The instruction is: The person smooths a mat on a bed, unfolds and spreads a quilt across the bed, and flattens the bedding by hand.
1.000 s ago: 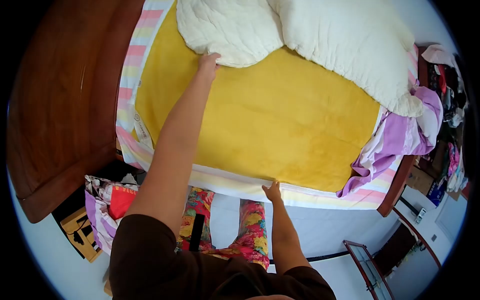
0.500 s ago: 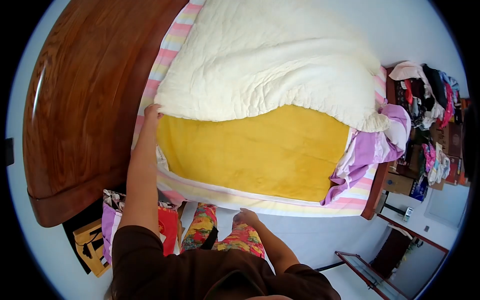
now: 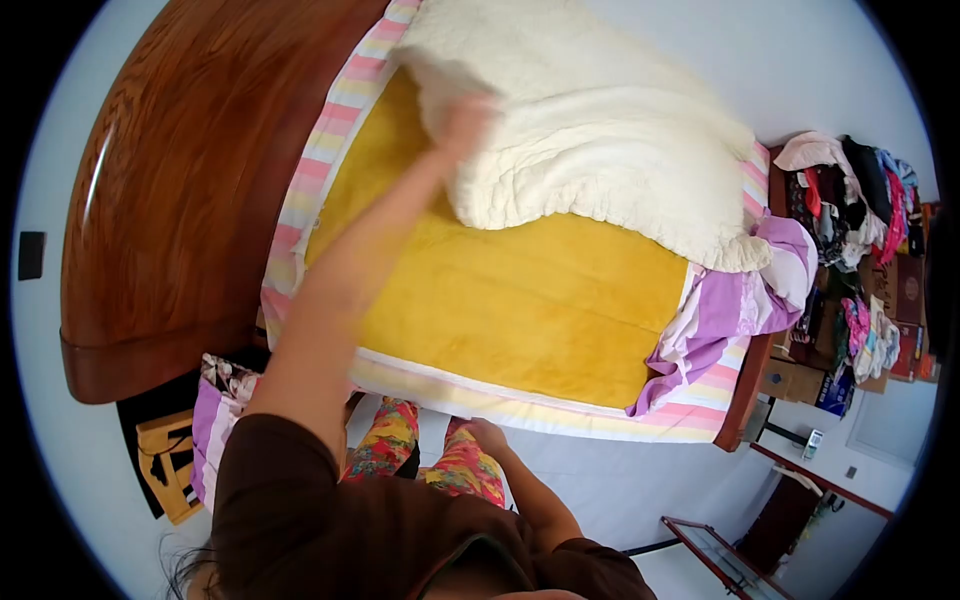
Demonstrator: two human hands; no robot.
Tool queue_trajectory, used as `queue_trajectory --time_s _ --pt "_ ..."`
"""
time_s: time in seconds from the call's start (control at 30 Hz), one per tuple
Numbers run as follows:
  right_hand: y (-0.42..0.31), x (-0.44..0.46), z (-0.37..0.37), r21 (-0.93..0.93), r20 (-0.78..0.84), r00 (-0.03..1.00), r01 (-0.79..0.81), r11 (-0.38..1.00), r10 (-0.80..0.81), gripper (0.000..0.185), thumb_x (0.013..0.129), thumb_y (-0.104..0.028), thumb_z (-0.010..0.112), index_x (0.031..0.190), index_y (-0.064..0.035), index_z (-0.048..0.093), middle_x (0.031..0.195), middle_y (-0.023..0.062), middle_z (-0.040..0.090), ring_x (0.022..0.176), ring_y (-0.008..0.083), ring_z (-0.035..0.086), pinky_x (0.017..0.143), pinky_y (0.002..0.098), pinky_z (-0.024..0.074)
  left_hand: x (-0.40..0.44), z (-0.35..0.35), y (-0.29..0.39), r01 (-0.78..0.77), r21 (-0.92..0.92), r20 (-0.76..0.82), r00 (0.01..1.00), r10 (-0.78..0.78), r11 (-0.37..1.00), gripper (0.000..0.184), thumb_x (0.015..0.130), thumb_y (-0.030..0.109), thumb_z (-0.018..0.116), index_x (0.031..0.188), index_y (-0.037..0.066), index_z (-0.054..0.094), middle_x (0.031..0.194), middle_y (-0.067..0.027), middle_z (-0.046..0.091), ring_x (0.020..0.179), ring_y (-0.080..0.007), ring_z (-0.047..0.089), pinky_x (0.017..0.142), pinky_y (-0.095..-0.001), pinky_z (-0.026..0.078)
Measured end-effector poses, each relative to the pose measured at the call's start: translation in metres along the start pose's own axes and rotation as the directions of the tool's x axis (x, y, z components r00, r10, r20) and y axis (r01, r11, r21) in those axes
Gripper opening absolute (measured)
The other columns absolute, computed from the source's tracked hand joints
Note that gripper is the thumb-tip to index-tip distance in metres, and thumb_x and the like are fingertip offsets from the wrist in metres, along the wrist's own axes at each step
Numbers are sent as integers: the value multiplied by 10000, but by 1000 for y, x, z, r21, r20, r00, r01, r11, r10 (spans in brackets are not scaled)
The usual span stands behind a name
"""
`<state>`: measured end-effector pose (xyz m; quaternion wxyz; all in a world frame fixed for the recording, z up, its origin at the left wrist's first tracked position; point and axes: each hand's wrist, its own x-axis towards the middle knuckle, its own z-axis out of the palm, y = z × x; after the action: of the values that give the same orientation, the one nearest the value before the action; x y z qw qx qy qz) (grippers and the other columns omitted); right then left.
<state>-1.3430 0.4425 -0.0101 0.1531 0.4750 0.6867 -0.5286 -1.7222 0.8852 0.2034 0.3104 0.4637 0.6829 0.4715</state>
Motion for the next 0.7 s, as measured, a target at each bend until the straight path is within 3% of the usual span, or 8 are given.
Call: queue_trajectory --time_s 0.07,0.13,0.23,0.3,0.47,0.53,0.57,0.7 --pt "16 -12 6 29 -25 997 -70 997 71 429 857 -368 486 1135 -49 550 1110 148 582 1030 309 543 872 382 427 -30 117 20 -211 -19 390 899 201 977 245 813 227 472 863 38 619 876 -151 625 808 -270 583 738 -395 451" --pt "25 -23 -9 104 -58 988 -138 985 145 410 864 -349 493 1133 -46 555 1100 145 592 1013 293 560 866 361 434 -90 221 14 -569 221 744 624 241 792 221 750 178 476 803 55 652 865 -164 629 825 -316 597 731 -418 460" --pt "22 -49 -41 290 -99 959 -229 929 267 400 857 -316 524 1152 -46 546 1041 158 617 962 276 589 832 343 454 -184 288 -18 -922 195 917 292 273 333 157 726 125 528 663 126 672 709 -32 648 698 -219 621 565 -355 473" --pt "31 -56 -54 305 -162 942 -235 923 293 409 847 -285 543 1168 -31 533 944 158 644 865 234 621 780 322 469 -204 296 -33 -932 234 956 272 112 276 156 738 138 530 683 142 676 721 -2 650 707 -197 625 564 -339 470" --pt "63 -83 -46 435 -162 888 -328 839 431 423 833 -279 533 1153 -2 536 876 147 652 798 202 629 738 307 471 -172 287 -82 -877 330 941 336 -45 349 178 773 119 517 808 126 692 836 -32 663 799 -214 625 588 -383 472" --pt "79 -88 -30 342 -160 867 -399 851 471 427 831 -278 537 1157 -2 534 872 146 653 795 200 627 741 308 470 -119 263 -87 -717 458 844 536 -5 525 226 789 130 465 833 100 685 832 -77 661 792 -243 626 702 -451 462" --pt "81 -92 -26 384 -148 869 -389 837 472 424 832 -276 539 1158 -6 535 871 144 653 796 201 627 741 309 470 -68 253 -104 -723 540 794 607 22 432 232 785 164 464 832 85 678 843 -111 655 808 -251 625 756 -449 452" --pt "54 -104 -16 482 -40 881 -397 781 472 408 837 -272 547 1160 -22 539 877 135 652 798 204 625 737 312 472 111 -2 -109 -95 819 19 990 139 566 233 794 190 468 884 100 663 881 -118 651 838 -270 619 762 -440 457"
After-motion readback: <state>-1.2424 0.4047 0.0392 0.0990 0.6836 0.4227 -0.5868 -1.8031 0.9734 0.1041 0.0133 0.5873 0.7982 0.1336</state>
